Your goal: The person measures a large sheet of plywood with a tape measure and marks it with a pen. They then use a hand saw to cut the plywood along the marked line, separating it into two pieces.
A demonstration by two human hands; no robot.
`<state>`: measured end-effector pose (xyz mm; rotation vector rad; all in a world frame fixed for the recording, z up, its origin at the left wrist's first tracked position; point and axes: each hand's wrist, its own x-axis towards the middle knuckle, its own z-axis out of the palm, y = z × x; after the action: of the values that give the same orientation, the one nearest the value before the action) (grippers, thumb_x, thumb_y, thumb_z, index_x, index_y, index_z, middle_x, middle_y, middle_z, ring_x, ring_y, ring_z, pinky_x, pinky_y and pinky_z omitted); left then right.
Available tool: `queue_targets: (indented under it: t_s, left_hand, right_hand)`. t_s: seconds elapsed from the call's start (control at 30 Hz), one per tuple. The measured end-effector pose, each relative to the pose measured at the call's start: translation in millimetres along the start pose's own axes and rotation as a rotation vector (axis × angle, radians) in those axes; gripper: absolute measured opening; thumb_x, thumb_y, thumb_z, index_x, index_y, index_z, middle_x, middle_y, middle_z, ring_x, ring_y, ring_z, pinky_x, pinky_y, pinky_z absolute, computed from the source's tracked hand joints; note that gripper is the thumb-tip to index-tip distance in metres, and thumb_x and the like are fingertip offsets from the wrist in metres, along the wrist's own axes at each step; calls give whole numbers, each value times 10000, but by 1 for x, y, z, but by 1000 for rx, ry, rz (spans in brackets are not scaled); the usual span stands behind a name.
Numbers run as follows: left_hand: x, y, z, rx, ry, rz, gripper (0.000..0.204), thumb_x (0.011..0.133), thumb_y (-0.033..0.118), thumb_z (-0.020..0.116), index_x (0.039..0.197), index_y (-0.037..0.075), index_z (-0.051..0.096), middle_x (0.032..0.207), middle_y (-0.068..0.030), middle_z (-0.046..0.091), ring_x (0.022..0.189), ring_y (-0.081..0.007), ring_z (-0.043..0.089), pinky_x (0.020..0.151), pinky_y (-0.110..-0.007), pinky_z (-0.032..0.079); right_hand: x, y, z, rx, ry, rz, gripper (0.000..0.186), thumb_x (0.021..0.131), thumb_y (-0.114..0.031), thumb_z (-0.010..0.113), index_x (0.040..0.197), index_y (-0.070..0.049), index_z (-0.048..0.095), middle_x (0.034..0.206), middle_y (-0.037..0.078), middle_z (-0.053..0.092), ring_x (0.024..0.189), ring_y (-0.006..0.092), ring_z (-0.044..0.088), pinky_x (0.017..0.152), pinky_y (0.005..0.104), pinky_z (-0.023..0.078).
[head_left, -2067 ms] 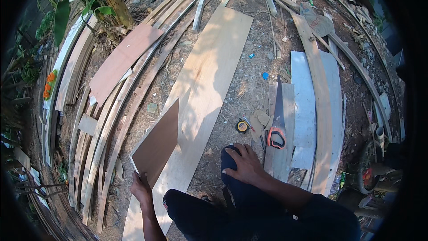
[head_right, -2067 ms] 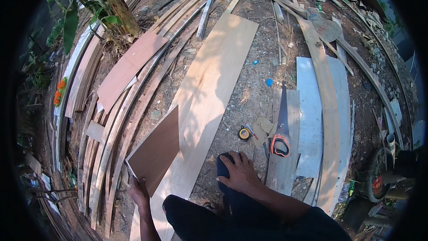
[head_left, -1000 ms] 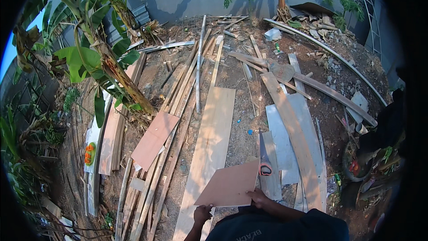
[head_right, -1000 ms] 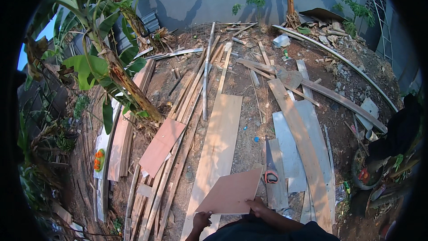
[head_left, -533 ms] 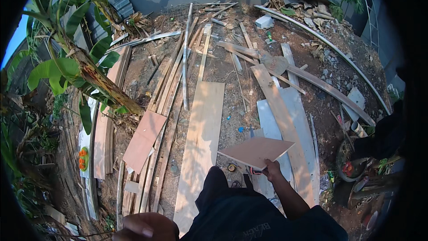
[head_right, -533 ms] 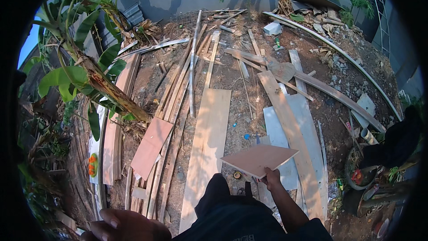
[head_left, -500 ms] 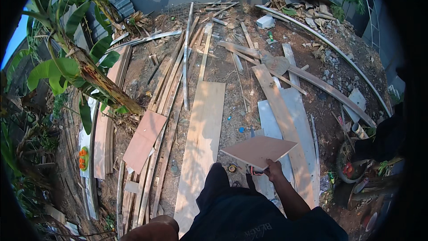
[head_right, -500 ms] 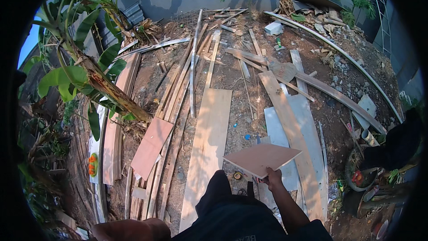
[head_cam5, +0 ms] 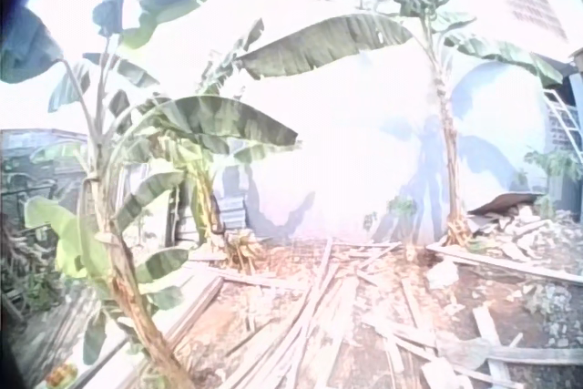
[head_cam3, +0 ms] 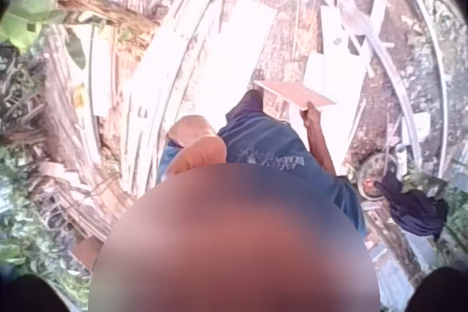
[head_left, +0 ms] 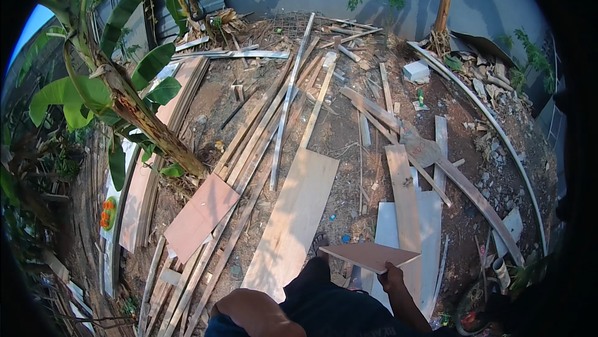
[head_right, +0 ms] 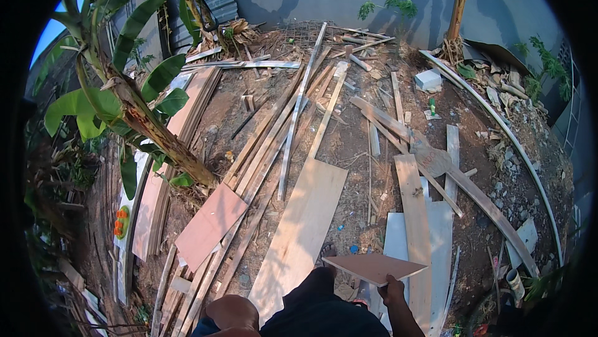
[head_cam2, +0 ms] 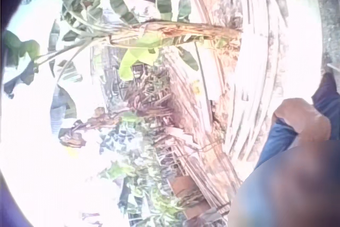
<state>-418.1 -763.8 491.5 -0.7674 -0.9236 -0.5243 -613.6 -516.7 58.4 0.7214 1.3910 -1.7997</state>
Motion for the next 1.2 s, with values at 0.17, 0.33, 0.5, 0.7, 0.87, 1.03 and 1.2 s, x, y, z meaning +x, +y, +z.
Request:
queue_targets:
  t_s: [0.17,0.33,0.5,0.7,0.87,1.03,1.2]
  left_hand:
    - [-10,-87,-33,135,-145,-99,234,927,80,554,1151,139,595,1210,63,496,1001,-102,516,752,-344,454]
    - [-28,-145,-39,49,-110,-23,195,911,64,584,1090,137,610,1146,74,508,992,-86,542,753,-316,460]
    - [-28,-171,-51,298,-195,-75,311,903,117,625,1211,152,599,1306,46,476,1073,-106,533,797,-312,479]
    - [-57,-199,-43,303,-292,-137,256,926,136,594,1177,180,571,1168,72,551,996,-74,589,824,-366,465]
    - [-71,-219,-27,655,-510,-367,269,922,143,617,1178,207,567,1161,77,558,836,-91,629,785,-345,449]
    - [-112,-273,12,907,-314,35,414,915,176,640,1315,202,539,1379,62,445,1029,-128,603,830,-380,465]
    - [-121,-293,40,1157,-488,-60,389,914,200,646,1292,195,553,1303,13,530,1061,-158,605,806,-405,485]
  right_hand:
    - [54,-61,97,-236,-19,43,269,941,-134,560,1184,-25,517,1026,112,630,867,241,676,622,359,574]
    - [112,-116,206,-369,-118,-16,312,963,-195,559,1222,-26,513,1078,108,632,935,245,667,726,389,584]
    - [155,-174,311,-403,-302,-168,330,974,-211,563,1247,-42,488,1121,105,624,942,250,678,674,392,605]
    - [233,-222,383,-772,-71,-112,686,899,-304,654,1466,-53,359,1281,176,597,1070,330,639,957,490,499]
    - [331,-225,347,-1835,-468,-472,792,849,-344,707,1481,-33,343,1277,255,584,1124,268,621,940,424,496]
    - [436,-227,285,-1934,-542,-375,704,821,-218,735,1396,31,415,962,181,669,648,227,661,548,374,548]
    - [489,-283,319,-2240,-742,-56,370,810,-256,700,1106,-53,614,925,132,649,717,274,665,541,431,563]
